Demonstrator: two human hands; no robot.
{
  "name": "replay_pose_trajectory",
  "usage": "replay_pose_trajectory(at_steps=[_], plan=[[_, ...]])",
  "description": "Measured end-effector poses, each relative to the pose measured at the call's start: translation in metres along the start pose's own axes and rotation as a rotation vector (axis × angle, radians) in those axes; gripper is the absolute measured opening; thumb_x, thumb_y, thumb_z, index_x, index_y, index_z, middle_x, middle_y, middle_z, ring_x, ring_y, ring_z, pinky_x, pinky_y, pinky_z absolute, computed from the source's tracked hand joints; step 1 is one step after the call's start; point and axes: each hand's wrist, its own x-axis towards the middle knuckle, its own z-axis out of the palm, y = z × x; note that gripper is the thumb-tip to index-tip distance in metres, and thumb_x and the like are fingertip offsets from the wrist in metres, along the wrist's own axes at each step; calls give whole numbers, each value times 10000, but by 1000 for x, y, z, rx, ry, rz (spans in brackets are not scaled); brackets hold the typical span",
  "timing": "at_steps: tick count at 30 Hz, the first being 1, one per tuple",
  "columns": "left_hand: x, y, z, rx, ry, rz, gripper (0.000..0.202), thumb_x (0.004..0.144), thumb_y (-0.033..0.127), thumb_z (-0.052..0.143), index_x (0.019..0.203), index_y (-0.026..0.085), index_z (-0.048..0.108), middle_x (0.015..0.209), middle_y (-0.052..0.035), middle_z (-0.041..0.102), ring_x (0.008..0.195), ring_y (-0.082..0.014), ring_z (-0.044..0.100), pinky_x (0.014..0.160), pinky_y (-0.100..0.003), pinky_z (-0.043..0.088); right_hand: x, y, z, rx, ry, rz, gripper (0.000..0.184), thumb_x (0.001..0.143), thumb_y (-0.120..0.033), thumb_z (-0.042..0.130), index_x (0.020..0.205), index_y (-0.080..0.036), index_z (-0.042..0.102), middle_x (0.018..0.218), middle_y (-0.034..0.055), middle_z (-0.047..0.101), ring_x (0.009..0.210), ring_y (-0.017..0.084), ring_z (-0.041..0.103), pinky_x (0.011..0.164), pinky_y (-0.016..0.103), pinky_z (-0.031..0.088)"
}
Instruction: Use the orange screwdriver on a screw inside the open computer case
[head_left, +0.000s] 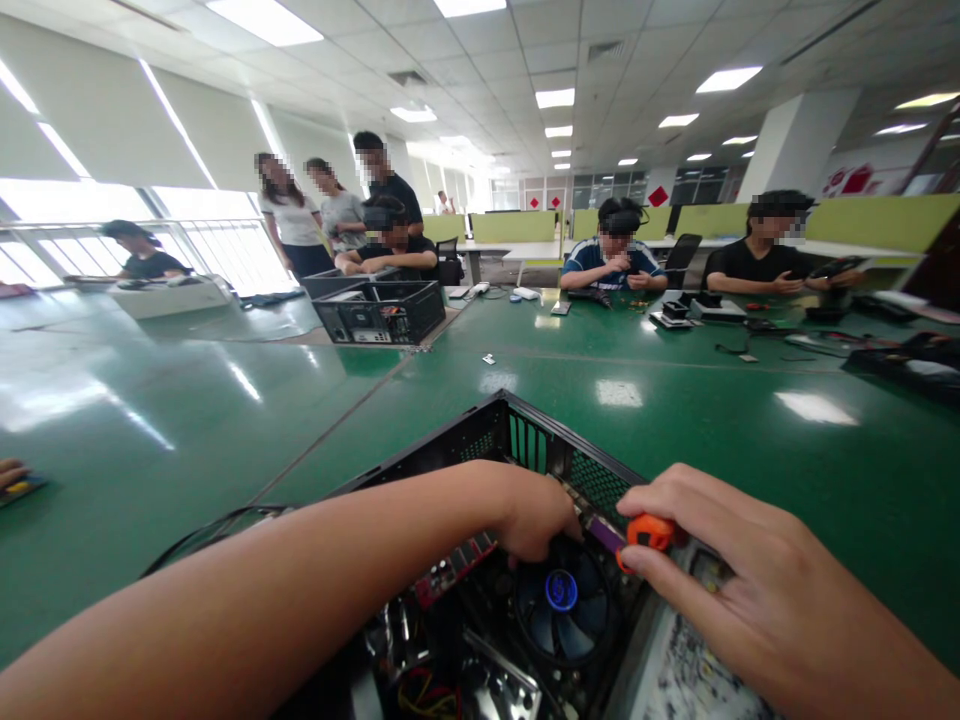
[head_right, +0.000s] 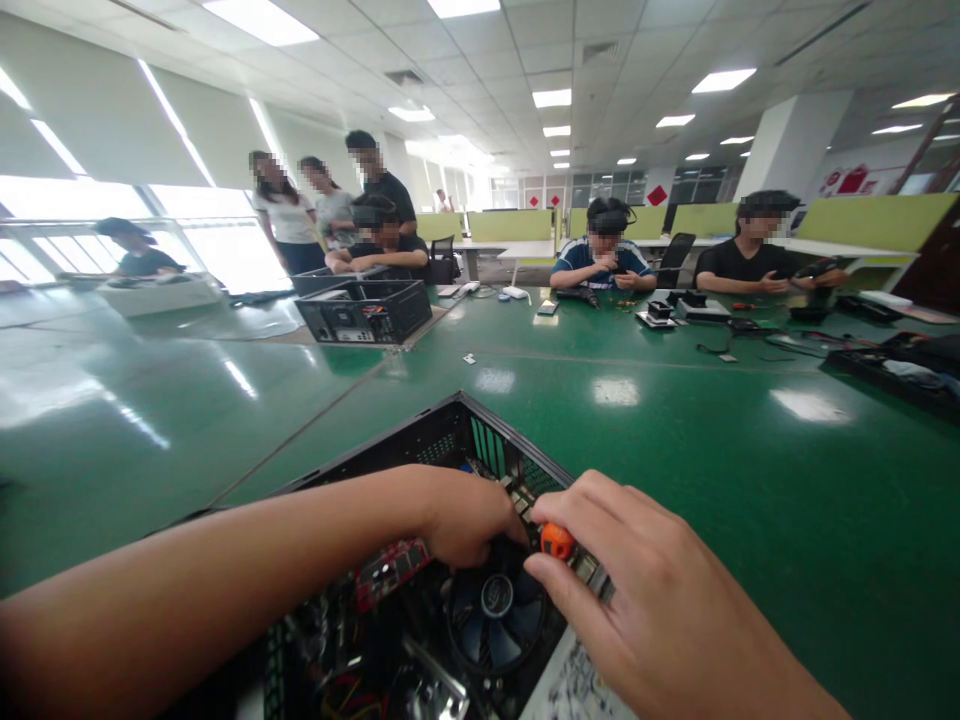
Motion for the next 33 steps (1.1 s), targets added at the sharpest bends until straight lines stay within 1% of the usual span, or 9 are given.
replay_pose_trajectory(at_steps=[4, 8, 10, 15, 18, 22, 26, 29, 33], plan=[[0, 0, 0, -6, -18, -10, 627, 740, 148, 552, 1355, 235, 632, 1010, -58, 769, 896, -221, 674, 750, -299, 493, 2, 0, 1, -12, 12, 4, 180, 1002, -259, 526, 1179, -283, 554, 1006, -1, 689, 917, 141, 700, 745, 261, 588], [-1, 1, -1, -36, -38, -41, 665, 752, 156, 545, 1412, 228, 586, 1074, -69, 767, 952, -229, 678, 812, -307, 502, 0, 1, 4, -37, 33, -7, 323, 1000, -184, 448, 1306, -260, 516, 1184, 39, 709, 1116, 142, 686, 910, 272, 583], [-2, 2, -2, -35, -44, -54, 672, 755, 155, 541, 1422, 238, 577, 1104, -66, 763, 978, -228, 678, 832, -303, 501, -1, 1, 6, -48, 52, -1, 344, 996, -183, 451, 1328, -254, 506, 1226, 51, 713, 1166, 148, 679, 954, 286, 578], [-2, 3, -2, -4, -10, -37, 652, 748, 157, 558, 1394, 234, 605, 1109, -71, 759, 984, -236, 677, 824, -307, 507, -1, 1, 2, -40, 125, 7, 263, 993, -238, 510, 1249, -279, 548, 1126, 31, 749, 1036, 130, 731, 852, 221, 608], [0, 1, 1, 14, 11, -4, 636, 741, 149, 570, 1368, 241, 627, 1096, -67, 764, 972, -238, 678, 805, -309, 509, -5, 1, -2, -6, 176, -41, 268, 1003, -271, 495, 1262, -311, 551, 1173, 12, 741, 1064, 107, 723, 886, 179, 586], [3, -2, 4, 36, -24, -21, 568, 740, 152, 577, 1293, 229, 679, 964, -62, 776, 821, -220, 669, 695, -301, 488, -11, -4, -4, 19, 107, -128, 306, 992, -305, 529, 1294, -361, 536, 1199, -70, 757, 1087, 67, 732, 937, 112, 533], [2, -3, 5, 9, -1, 8, 538, 740, 128, 552, 1250, 218, 697, 912, -49, 772, 812, -208, 660, 699, -292, 478, -7, -12, -5, 17, 124, -197, 288, 976, -289, 548, 1252, -367, 569, 1184, -113, 776, 1069, 65, 746, 935, 111, 521], [2, -4, 6, -16, -22, -2, 573, 738, 119, 541, 1284, 225, 677, 890, -47, 766, 791, -206, 658, 672, -290, 473, -4, -15, -5, 28, 135, -224, 272, 960, -259, 563, 1215, -344, 604, 1148, -105, 790, 1024, 70, 762, 909, 103, 532], [2, -4, 7, 7, -11, 0, 583, 743, 126, 540, 1303, 234, 664, 887, -45, 763, 789, -210, 655, 669, -298, 470, -4, -16, -4, 51, 93, -231, 268, 955, -242, 565, 1195, -310, 662, 1142, -59, 798, 1011, 109, 773, 902, 151, 569]])
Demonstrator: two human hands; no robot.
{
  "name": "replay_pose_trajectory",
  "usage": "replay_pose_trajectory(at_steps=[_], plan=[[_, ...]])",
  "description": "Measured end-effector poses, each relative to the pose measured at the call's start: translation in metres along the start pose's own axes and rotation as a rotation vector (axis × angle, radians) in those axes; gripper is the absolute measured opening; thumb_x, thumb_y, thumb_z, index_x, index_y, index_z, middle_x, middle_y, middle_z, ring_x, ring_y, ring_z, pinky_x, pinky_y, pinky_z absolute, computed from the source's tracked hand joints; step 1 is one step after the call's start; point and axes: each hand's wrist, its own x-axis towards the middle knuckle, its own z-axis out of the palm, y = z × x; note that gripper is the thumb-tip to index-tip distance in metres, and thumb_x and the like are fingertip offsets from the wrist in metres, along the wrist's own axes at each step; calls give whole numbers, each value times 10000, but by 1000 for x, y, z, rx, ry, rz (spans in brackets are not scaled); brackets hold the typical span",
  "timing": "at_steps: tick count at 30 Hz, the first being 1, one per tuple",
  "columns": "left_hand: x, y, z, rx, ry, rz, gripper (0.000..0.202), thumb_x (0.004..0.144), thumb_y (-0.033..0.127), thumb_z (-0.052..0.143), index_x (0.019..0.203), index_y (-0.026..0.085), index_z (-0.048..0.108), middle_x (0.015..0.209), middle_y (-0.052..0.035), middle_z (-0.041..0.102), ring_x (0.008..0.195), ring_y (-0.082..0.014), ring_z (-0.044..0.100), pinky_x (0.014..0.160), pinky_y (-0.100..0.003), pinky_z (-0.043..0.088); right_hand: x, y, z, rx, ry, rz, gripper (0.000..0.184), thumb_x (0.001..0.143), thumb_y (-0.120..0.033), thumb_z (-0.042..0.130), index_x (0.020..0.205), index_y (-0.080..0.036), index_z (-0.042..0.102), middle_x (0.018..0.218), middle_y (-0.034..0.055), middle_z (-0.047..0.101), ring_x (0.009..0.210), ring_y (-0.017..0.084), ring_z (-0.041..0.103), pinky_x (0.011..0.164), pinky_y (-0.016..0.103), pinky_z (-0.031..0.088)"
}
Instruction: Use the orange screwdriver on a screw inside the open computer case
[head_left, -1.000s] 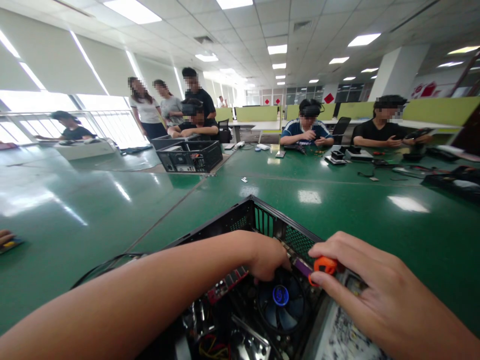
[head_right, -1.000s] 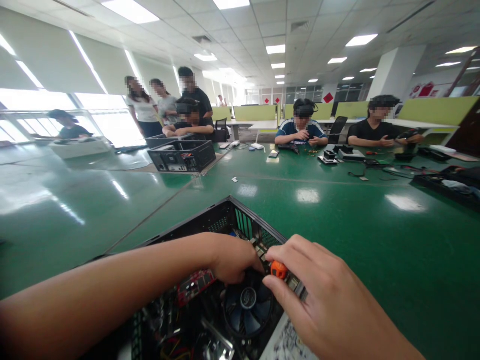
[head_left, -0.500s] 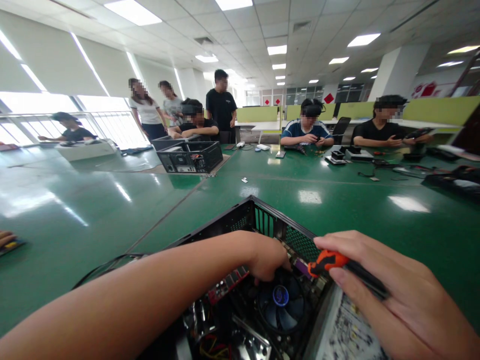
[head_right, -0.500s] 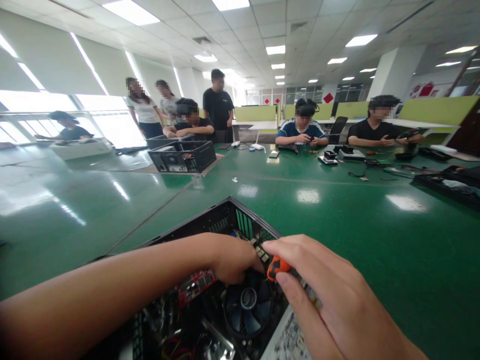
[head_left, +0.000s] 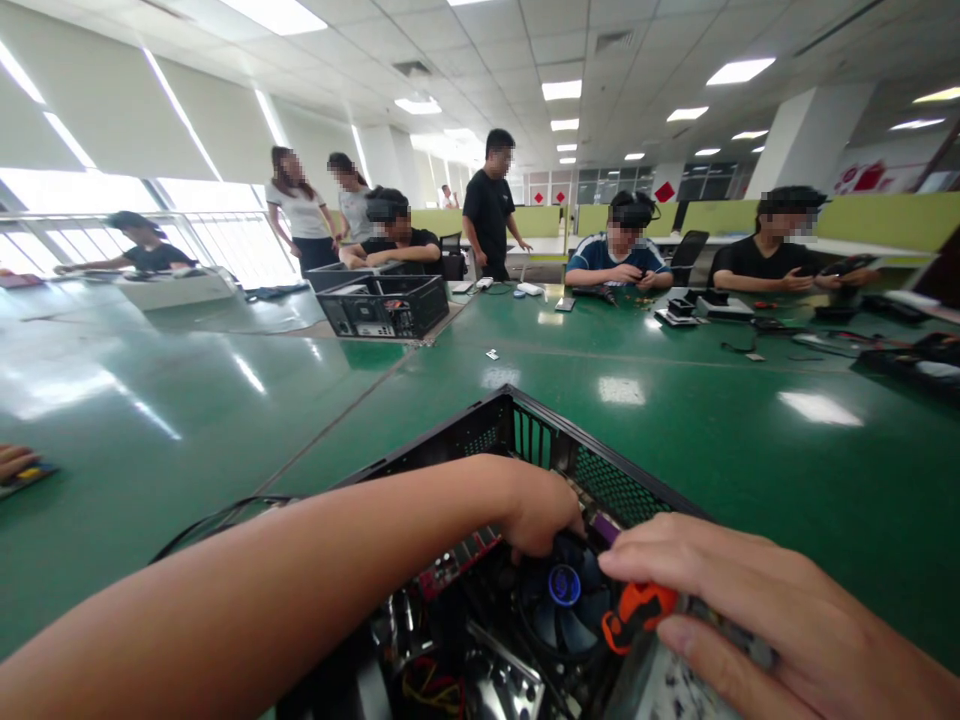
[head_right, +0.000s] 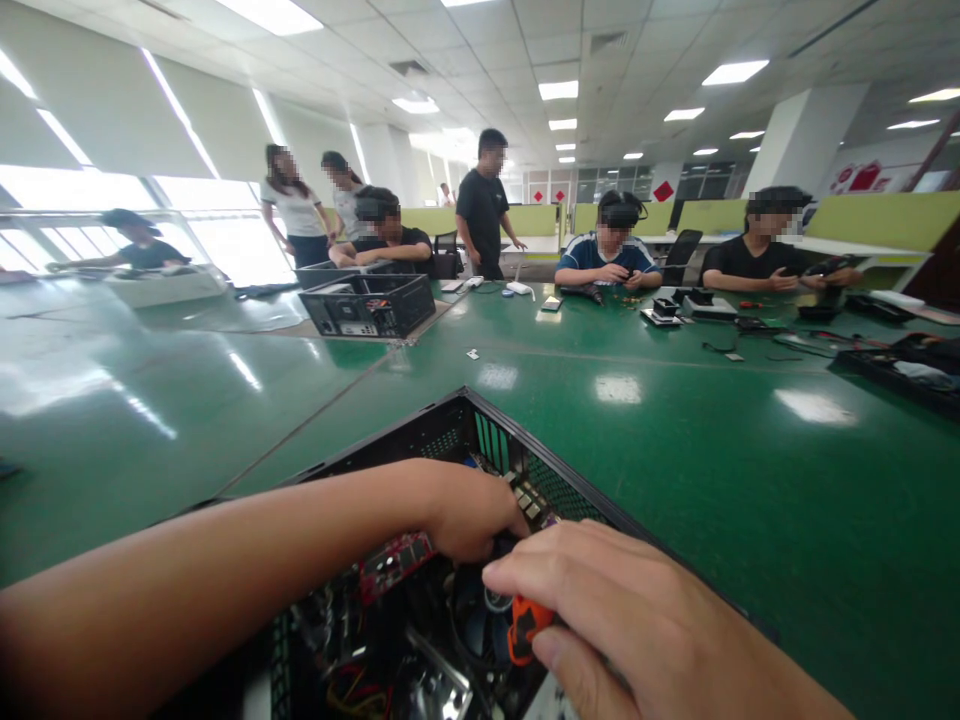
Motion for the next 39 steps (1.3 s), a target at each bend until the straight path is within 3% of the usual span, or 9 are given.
replay_pose_trajectory(at_steps=[5, 10, 15, 18, 21, 24, 29, 33, 39], plan=[[0, -1, 0, -10, -2, 20, 576, 746, 131, 538, 1300, 221, 662, 897, -54, 762, 798, -218, 658, 676, -307, 475, -1, -3, 8, 53, -2, 105, 269, 939, -359, 610, 1172, -307, 736, 1063, 35, 803, 991, 207, 773, 856, 277, 628], [-1, -2, 1, -8, 2, 19, 575, 737, 142, 557, 1293, 238, 665, 920, -49, 765, 838, -225, 666, 718, -313, 490, 2, -7, 13, 98, -10, 119, 295, 935, -441, 628, 1180, -328, 747, 1008, 49, 786, 958, 216, 758, 832, 300, 625], [-3, -2, 1, -15, 8, 51, 569, 735, 143, 556, 1286, 233, 669, 960, -49, 765, 883, -229, 669, 772, -318, 503, 6, -1, 3, 183, -182, 13, 225, 953, -349, 643, 1154, -339, 745, 970, 11, 777, 893, 153, 749, 784, 216, 607], [-1, -1, 0, -21, 3, 30, 561, 744, 143, 549, 1282, 247, 669, 939, -39, 762, 862, -221, 669, 758, -314, 500, 3, 5, -1, 177, -260, -63, 302, 966, -250, 627, 1249, -336, 688, 1099, -20, 782, 1006, 117, 744, 866, 163, 584], [0, 0, -2, -10, 8, 17, 545, 737, 143, 569, 1262, 234, 680, 935, -48, 763, 849, -224, 666, 755, -318, 500, -5, 7, 1, 49, -167, -65, 377, 978, -270, 585, 1349, -334, 606, 1276, -57, 750, 1145, 141, 725, 968, 193, 563], [0, 1, -4, 8, -30, 18, 486, 739, 149, 581, 1206, 203, 707, 898, -62, 763, 798, -222, 655, 714, -316, 496, -10, 7, 3, -35, -63, 44, 353, 998, -331, 533, 1349, -359, 561, 1270, -75, 751, 1104, 154, 747, 921, 210, 598], [-2, 0, -4, -12, -22, -1, 647, 727, 132, 570, 1367, 212, 617, 1058, -73, 764, 937, -235, 676, 773, -312, 507, -6, 13, 5, -117, 29, 263, 315, 1004, -287, 494, 1312, -328, 548, 1220, 10, 738, 1088, 150, 733, 886, 235, 616], [-3, 1, -4, -29, -22, -24, 672, 731, 132, 551, 1395, 224, 594, 1139, -73, 749, 999, -235, 677, 817, -310, 510, -3, 18, 8, -155, 8, 258, 347, 999, -257, 465, 1337, -267, 545, 1206, 56, 739, 1096, 180, 723, 854, 280, 623], [-4, 0, -3, -58, -5, -10, 633, 709, 126, 558, 1325, 246, 641, 1040, -58, 764, 929, -232, 677, 779, -309, 509, -4, 15, 8, -128, 3, 239, 295, 988, -257, 475, 1269, -275, 563, 1192, 29, 754, 1091, 172, 729, 831, 274, 630]])
